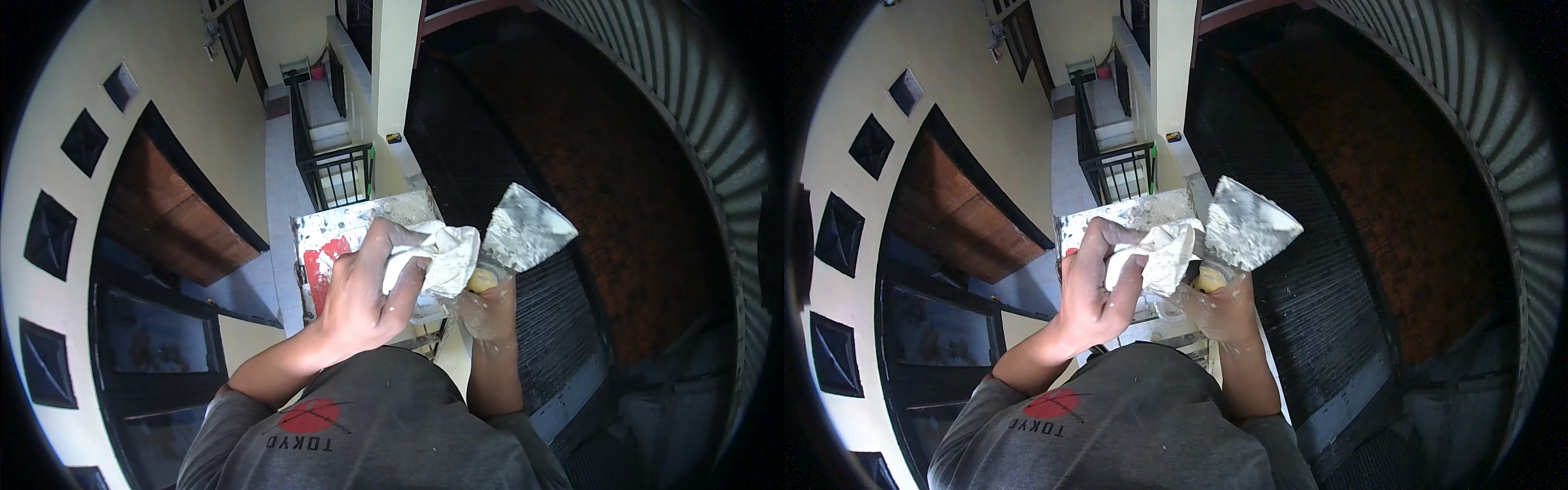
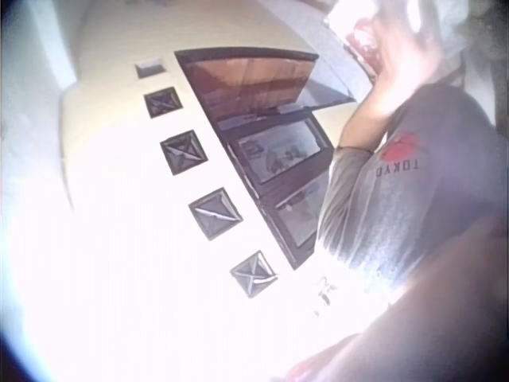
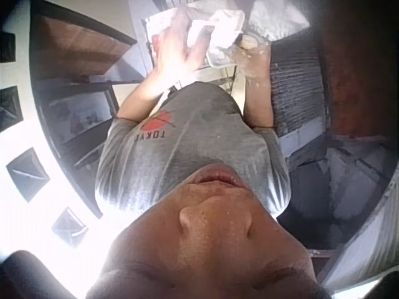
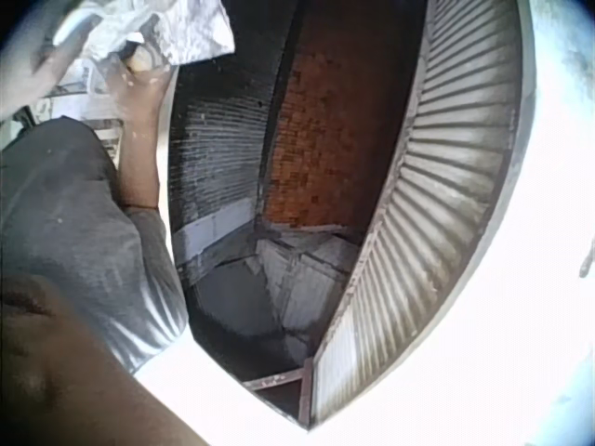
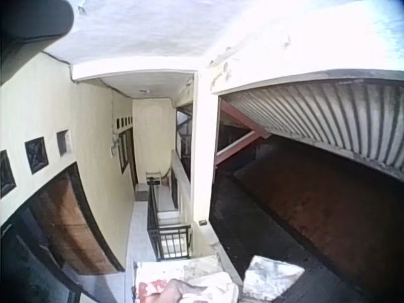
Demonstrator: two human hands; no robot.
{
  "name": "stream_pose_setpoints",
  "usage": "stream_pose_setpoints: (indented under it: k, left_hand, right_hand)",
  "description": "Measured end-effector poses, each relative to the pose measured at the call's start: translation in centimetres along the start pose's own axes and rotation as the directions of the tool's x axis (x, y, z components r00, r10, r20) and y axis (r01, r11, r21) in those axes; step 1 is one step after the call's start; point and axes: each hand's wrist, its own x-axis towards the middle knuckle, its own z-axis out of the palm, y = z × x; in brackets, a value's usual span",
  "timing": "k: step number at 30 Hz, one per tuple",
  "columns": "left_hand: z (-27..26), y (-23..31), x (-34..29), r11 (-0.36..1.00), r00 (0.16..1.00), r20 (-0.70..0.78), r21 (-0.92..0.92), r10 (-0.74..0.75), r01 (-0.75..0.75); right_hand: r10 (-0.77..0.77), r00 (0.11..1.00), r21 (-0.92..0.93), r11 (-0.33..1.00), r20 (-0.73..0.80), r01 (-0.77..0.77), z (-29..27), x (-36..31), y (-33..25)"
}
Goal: The person applies white plaster to a ceiling beam using a putty knife and a hawk. The person repeatedly loads the putty knife with plaster from the hawk and scrapes it onto the beam to fill in gaps and smooth the surface.
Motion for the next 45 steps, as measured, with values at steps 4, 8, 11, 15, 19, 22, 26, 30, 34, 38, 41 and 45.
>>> stream_pose_setpoints:
  k: [4, 8, 11, 15, 19, 22, 26, 30, 34, 38, 41, 45]
  left_hand:
    - [-1.3, -0.2, 0.0, 0.997, 0.985, 0.158, -0.046, 0.074, -0.068]
    - [-1.4, -1.2, -0.2, 0.99, 0.97, 0.2, -0.055, 0.139, -0.131]
    - [-0.8, -0.7, 0.3, 0.983, 0.971, 0.153, -0.036, 0.183, -0.179]
    - [1.1, -2.2, -0.5, 0.965, 0.999, 0.015, -0.258, -0.037, 0.04]
    - [0.7, -3.7, -1.3, 0.895, 0.994, -0.021, -0.438, -0.108, 0.088]
    - [0.0, -3.9, -0.6, 0.925, 0.995, -0.06, -0.37, 0.076, -0.093]
    - [-1.6, -3.8, -1.2, 0.845, 0.979, 0.161, -0.5, -0.125, 0.19]
    - [-2.6, -2.8, -1.6, 0.943, 0.967, 0.218, -0.272, -0.134, 0.192]
    - [-2.3, -1.7, -1.6, 0.999, 0.977, 0.21, -0.03, 0.046, -0.041]
    - [-0.5, -3.0, -2.3, 0.948, 0.993, -0.049, -0.305, -0.107, 0.087]
    - [-1.2, -4.5, -2.8, 0.949, 0.993, 0.038, -0.293, -0.112, 0.118]
    - [-2.5, -5.4, -2.3, 0.964, 0.986, -0.128, -0.255, -0.106, 0.07]
  right_hand:
    - [-0.16, 0.984, -0.099, 0.984, -0.083, 0.151, 1.5, 0.6, -0.6]
    - [-0.237, 0.964, -0.089, 0.97, -0.12, 0.227, 1.6, 0.7, -0.6]
    - [-0.317, 0.931, -0.202, 0.938, -0.182, 0.28, 1.6, 0.9, -0.2]
    - [-0.404, 0.913, -0.324, 0.873, -0.059, 0.365, 2.3, 0.6, -0.1]
    - [-0.16, 0.987, -0.13, 0.978, 0.032, 0.163, 2.2, -0.3, -1.4]
    - [-0.253, 0.965, -0.238, 0.935, 0.063, 0.261, 1.7, 0.0, -1.9]
    - [-0.233, 0.968, -0.233, 0.94, 0.09, 0.248, 1.6, -0.2, -1.1]
    - [-0.133, 0.991, -0.074, 0.989, -0.024, 0.131, 2.2, -0.3, 0.2]
    - [-0.128, 0.969, -0.047, 0.992, -0.211, 0.121, 3.6, 0.1, 1.6]
    - [-0.165, 0.986, -0.226, 0.962, -0.038, 0.152, 3.8, 0.9, 0.7]
    - [-0.148, 0.988, -0.316, 0.936, 0.039, 0.153, 4.7, 1.3, -1.0]
    - [-0.08, 0.997, -0.341, 0.937, 0.005, 0.077, 3.4, -0.2, -3.2]
